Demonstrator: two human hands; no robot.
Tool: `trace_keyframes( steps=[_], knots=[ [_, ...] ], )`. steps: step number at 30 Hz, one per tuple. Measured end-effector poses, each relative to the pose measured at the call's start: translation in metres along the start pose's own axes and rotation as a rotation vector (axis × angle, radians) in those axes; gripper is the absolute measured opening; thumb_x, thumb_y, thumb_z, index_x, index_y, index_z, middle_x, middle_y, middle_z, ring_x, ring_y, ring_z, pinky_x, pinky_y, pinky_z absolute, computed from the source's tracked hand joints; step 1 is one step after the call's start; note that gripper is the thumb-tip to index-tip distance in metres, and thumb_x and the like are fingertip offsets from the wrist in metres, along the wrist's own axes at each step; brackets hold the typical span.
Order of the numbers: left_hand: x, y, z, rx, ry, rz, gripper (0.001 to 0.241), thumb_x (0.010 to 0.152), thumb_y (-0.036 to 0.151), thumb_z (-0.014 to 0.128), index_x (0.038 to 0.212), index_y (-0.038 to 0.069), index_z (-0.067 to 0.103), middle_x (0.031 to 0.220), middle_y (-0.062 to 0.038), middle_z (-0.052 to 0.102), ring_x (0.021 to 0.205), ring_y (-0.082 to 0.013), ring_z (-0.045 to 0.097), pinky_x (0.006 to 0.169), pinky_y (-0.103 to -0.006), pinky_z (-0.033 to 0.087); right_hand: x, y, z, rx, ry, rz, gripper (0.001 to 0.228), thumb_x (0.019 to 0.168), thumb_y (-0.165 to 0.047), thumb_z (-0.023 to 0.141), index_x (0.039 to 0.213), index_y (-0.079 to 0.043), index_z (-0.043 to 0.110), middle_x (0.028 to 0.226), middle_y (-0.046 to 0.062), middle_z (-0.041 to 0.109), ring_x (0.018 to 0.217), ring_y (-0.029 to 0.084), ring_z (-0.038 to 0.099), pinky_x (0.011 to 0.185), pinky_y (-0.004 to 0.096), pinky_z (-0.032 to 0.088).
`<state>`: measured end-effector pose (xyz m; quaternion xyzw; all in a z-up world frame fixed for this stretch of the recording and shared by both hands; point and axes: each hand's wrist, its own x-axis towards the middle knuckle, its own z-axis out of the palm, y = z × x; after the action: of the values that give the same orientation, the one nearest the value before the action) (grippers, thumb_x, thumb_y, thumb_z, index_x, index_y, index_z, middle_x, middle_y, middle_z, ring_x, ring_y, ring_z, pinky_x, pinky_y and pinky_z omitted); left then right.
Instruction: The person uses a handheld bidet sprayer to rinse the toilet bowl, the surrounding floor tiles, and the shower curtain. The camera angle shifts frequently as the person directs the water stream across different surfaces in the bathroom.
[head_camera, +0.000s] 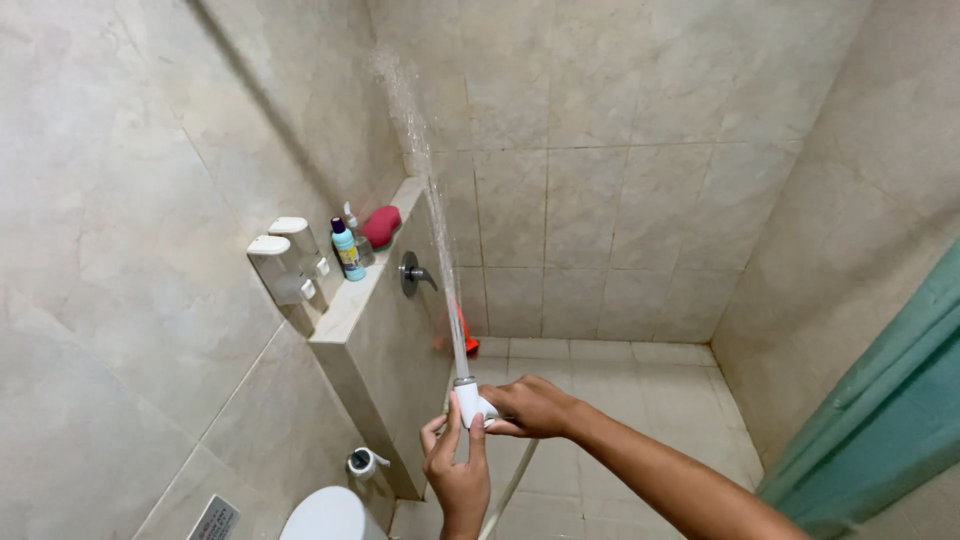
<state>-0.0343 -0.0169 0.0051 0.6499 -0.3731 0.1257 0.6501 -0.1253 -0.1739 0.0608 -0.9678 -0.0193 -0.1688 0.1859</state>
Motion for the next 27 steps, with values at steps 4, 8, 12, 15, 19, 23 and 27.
trace_keyframes(
  steps=[4,8,12,15,19,23,27],
  knots=[
    [0.001,0.002,0.005,-0.033,-0.044,-0.036,0.051,0.087,0.019,0.078,0.136,0.011,0.067,0.099,-0.01,0.067,0.089,-0.0188,0.067,0.074,-0.0331,0.056,-0.008,-0.002,0.0,-0.053,0.028,0.071,0.044,0.093,-0.04,0.07,0.124,-0.012,0.057,0.09,0.014,0.072,0.076,0.041,0.066,0.067,0.051,0.052],
    [0.003,0.004,0.009,-0.084,-0.057,0.006,0.05,0.089,0.019,0.077,0.136,0.011,0.067,0.101,-0.01,0.068,0.091,-0.0186,0.068,0.076,-0.033,0.057,-0.013,-0.005,-0.001,-0.033,0.066,0.126,0.046,0.092,-0.042,0.07,0.124,-0.012,0.057,0.088,0.015,0.071,0.075,0.042,0.065,0.065,0.052,0.051],
    [0.004,0.006,0.016,-0.124,-0.076,0.033,0.05,0.09,0.017,0.076,0.138,0.01,0.065,0.1,-0.01,0.07,0.093,-0.0196,0.066,0.078,-0.0332,0.057,-0.017,-0.008,-0.008,0.005,0.113,0.154,0.05,0.091,-0.043,0.07,0.128,-0.012,0.058,0.086,0.015,0.072,0.073,0.043,0.065,0.064,0.052,0.051],
    [0.009,0.011,0.019,-0.117,-0.137,0.009,0.05,0.09,0.016,0.074,0.139,0.011,0.064,0.098,-0.01,0.069,0.09,-0.019,0.066,0.076,-0.0332,0.056,-0.025,0.01,0.002,-0.012,0.114,0.186,0.044,0.095,-0.046,0.071,0.119,-0.011,0.059,0.083,0.013,0.072,0.074,0.041,0.066,0.065,0.05,0.052],
    [0.012,0.013,0.026,-0.14,-0.179,0.022,0.05,0.091,0.015,0.074,0.14,0.011,0.064,0.096,-0.009,0.072,0.091,-0.0194,0.065,0.076,-0.0335,0.056,-0.03,0.007,-0.004,-0.069,0.18,0.193,0.048,0.094,-0.044,0.071,0.126,-0.011,0.058,0.082,0.015,0.071,0.072,0.041,0.066,0.062,0.049,0.051],
    [0.014,0.019,0.032,-0.183,-0.183,0.046,0.049,0.091,0.015,0.074,0.139,0.01,0.064,0.097,-0.01,0.071,0.093,-0.0188,0.065,0.078,-0.0329,0.056,-0.036,0.005,-0.009,-0.042,0.23,0.205,0.055,0.092,-0.041,0.072,0.135,-0.01,0.056,0.083,0.016,0.072,0.07,0.042,0.066,0.061,0.049,0.052],
    [0.016,0.024,0.038,-0.194,-0.222,0.059,0.048,0.092,0.015,0.072,0.139,0.008,0.064,0.098,-0.01,0.076,0.096,-0.0189,0.064,0.077,-0.0332,0.056,-0.042,0.007,-0.01,-0.053,0.255,0.241,0.053,0.092,-0.04,0.071,0.133,-0.01,0.056,0.087,0.016,0.073,0.071,0.042,0.066,0.061,0.049,0.052]
  ],
)
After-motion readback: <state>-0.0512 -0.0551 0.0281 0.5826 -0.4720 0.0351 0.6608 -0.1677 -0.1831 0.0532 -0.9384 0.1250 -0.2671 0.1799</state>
